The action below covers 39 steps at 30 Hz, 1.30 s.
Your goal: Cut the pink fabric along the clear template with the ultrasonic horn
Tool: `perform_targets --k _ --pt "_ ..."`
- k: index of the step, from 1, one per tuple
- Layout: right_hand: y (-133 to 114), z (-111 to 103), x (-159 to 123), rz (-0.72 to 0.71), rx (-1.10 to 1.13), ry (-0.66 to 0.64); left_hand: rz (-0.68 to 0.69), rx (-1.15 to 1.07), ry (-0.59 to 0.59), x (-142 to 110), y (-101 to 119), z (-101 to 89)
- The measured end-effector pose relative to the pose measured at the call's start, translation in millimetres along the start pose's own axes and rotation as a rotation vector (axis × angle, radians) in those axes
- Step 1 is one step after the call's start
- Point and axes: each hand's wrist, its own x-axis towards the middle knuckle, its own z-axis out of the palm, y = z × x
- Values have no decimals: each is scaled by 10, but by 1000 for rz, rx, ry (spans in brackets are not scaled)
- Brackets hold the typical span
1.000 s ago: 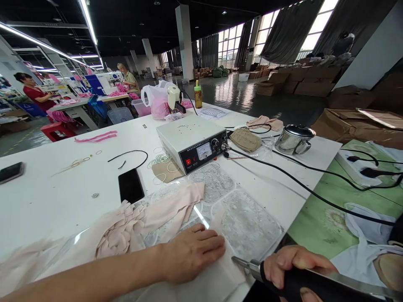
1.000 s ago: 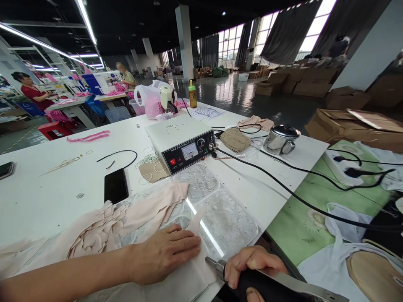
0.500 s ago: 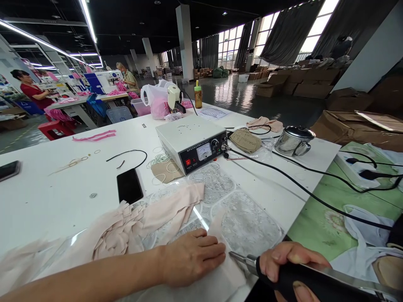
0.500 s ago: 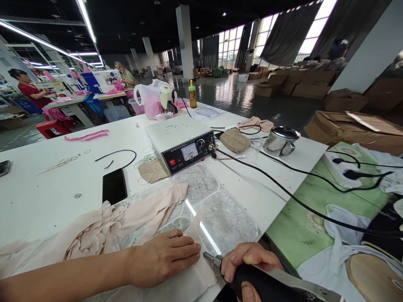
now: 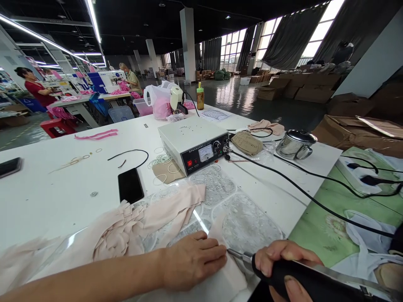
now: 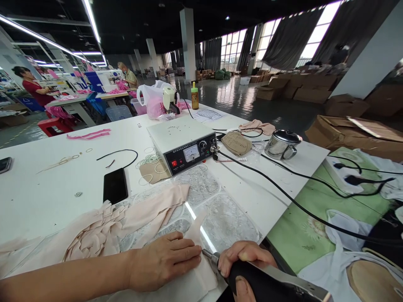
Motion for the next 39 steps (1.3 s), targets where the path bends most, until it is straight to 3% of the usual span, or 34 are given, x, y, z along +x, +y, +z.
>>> perform_targets --k 3,10,15,22,26,32,39 --pt "33 -28 -10 39 13 -82 -11 -2 2 4 7 -12" --pt "-8 113 25 -114 24 -43 -13 -39 -1 24 1 -32" --pt "-18 105 67 -100 10 -101 -19 -31 -6 20 10 -31" --pt "-47 99 79 -6 88 75 -9 -30 17 -19 76 -63" --pt "51 199 197 -46 214 169 3 -39 73 -44 86 -73" --pt "277 282 401 -62 247 184 -90 -27 152 -18 60 -118" --pt "308 281 445 -20 231 180 -150 -11 124 -9 62 -94"
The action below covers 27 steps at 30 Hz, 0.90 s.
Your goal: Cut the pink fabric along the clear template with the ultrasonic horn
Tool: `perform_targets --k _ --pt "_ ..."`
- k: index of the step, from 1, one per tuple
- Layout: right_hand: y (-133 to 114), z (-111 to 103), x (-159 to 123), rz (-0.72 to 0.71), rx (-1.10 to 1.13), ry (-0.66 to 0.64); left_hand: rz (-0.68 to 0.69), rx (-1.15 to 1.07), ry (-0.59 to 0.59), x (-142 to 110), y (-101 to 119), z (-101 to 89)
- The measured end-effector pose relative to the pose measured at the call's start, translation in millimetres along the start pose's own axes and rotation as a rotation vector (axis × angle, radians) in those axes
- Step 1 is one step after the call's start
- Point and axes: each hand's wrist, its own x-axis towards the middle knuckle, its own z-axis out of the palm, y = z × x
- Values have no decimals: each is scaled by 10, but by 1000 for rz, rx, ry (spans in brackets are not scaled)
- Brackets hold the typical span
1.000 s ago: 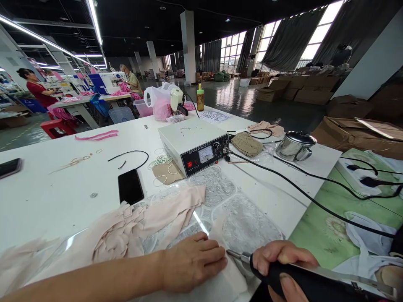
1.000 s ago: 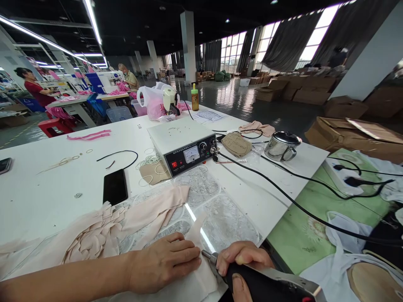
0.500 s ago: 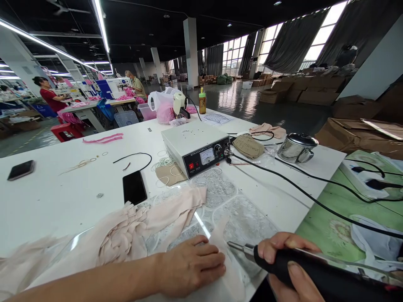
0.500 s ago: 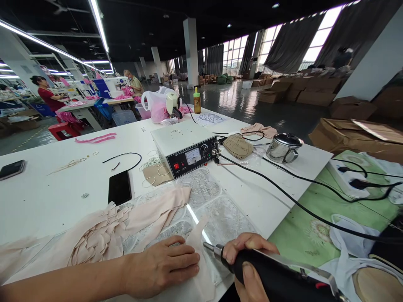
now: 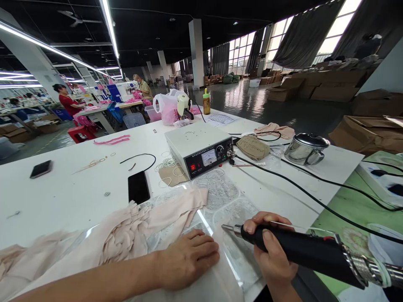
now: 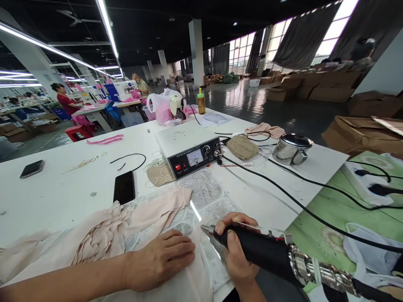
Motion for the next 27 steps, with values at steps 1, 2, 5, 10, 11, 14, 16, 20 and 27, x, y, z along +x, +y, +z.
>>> perform_targets --k 1,2,5,10,11,14,16,20,27 --pt "1 -2 4 -1 -1 -1 -7 2 -5 -5 2 4" --pt "3 -5 8 -3 -1 -1 -16 6 -8 -10 3 8" --pt "9 -9 17 -1 9 -6 -54 32 -18 -32 -7 25" --pt "18 -5 37 10 12 0 -104 44 -135 -62 -46 59" --pt "23 -7 42 13 8 -1 -108 37 -148 -63 -52 58" --pt "43 -22 56 19 -4 -2 -118 19 -165 -55 -66 40" --pt "54 -37 64 24 -14 -8 -124 5 -178 -46 -73 24" --pt "66 -62 78 22 -23 -18 -130 -19 -191 -44 -84 15" --pt "91 -45 95 2 -30 -23 -107 -6 -142 -70 -101 51"
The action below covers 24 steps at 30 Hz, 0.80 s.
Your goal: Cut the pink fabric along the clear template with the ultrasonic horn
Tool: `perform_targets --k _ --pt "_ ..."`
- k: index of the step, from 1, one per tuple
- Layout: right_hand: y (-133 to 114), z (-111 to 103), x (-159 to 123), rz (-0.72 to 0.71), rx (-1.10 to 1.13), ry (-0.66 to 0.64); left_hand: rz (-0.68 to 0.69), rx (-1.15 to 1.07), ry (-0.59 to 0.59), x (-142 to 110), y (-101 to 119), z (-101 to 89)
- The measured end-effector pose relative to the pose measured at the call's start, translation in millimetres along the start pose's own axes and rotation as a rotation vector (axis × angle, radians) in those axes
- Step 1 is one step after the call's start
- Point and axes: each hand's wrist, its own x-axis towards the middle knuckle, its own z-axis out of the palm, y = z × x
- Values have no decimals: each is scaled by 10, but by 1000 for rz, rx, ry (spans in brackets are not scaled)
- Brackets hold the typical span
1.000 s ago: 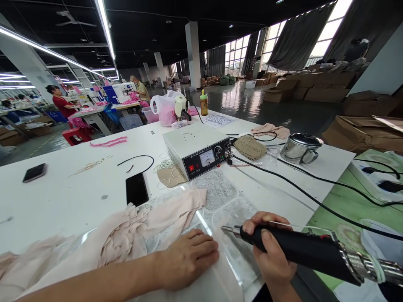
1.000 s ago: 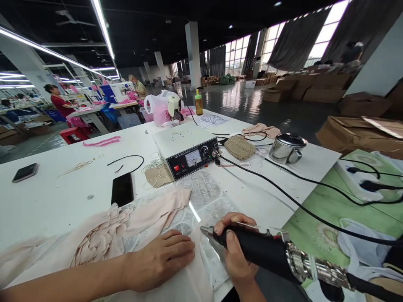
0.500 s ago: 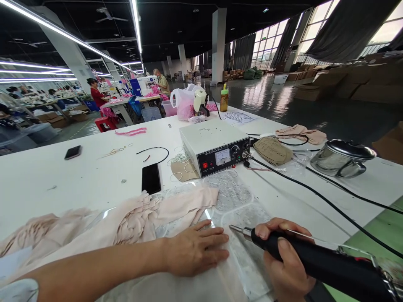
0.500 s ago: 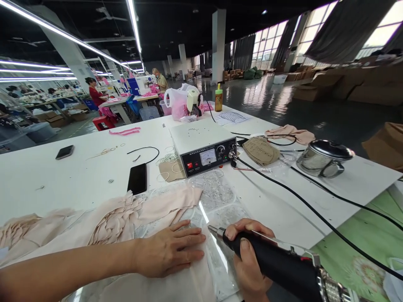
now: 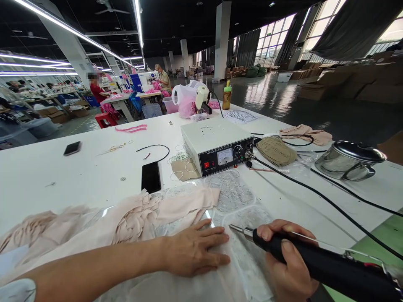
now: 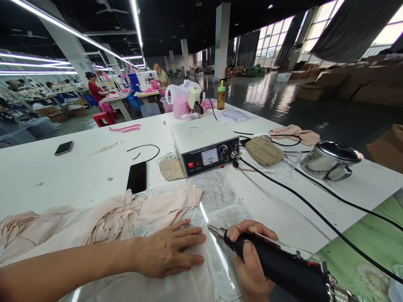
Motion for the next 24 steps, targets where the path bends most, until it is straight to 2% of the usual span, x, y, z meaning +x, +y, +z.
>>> perform_targets --k 11,24 --pt "-56 -41 -59 17 45 -37 15 -17 -5 15 -46 -3" --pt "-58 -15 -22 -34 0 -91 62 -21 3 44 -90 -18"
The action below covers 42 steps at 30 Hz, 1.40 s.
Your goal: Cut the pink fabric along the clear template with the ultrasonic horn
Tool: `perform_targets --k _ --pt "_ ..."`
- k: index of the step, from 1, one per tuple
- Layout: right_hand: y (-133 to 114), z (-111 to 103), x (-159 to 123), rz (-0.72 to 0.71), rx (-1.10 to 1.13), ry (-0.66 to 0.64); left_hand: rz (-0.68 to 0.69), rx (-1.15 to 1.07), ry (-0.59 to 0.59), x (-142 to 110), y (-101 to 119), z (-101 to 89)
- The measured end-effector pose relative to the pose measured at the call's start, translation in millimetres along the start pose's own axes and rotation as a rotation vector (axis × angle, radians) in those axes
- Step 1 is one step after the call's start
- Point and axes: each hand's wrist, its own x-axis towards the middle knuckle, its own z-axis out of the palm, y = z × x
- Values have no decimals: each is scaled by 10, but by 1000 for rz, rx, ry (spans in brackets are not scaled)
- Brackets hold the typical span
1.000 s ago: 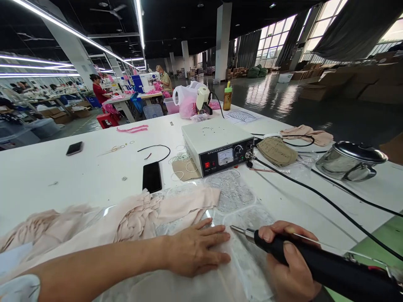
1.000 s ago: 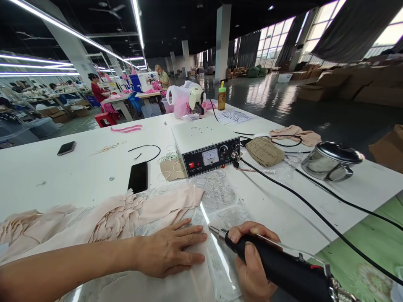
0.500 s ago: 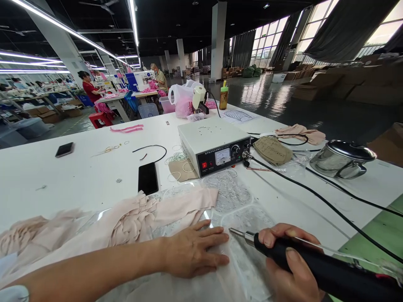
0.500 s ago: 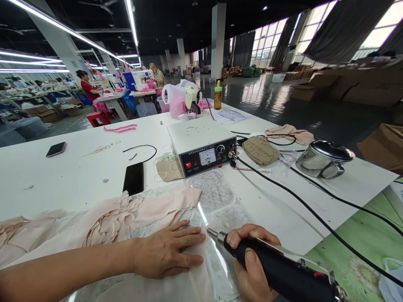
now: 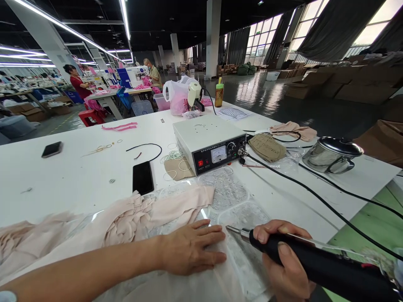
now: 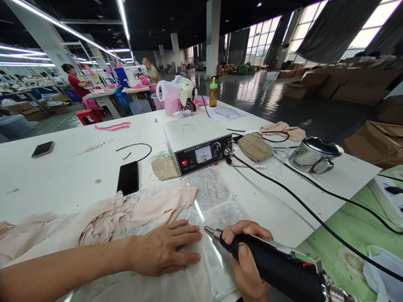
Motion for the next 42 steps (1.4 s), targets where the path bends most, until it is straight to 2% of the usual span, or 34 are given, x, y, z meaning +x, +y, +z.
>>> perform_targets --k 17,42 --pt "7 26 12 15 19 -2 45 5 49 7 -23 0" --pt "28 35 54 13 19 29 97 -31 28 48 -40 -35"
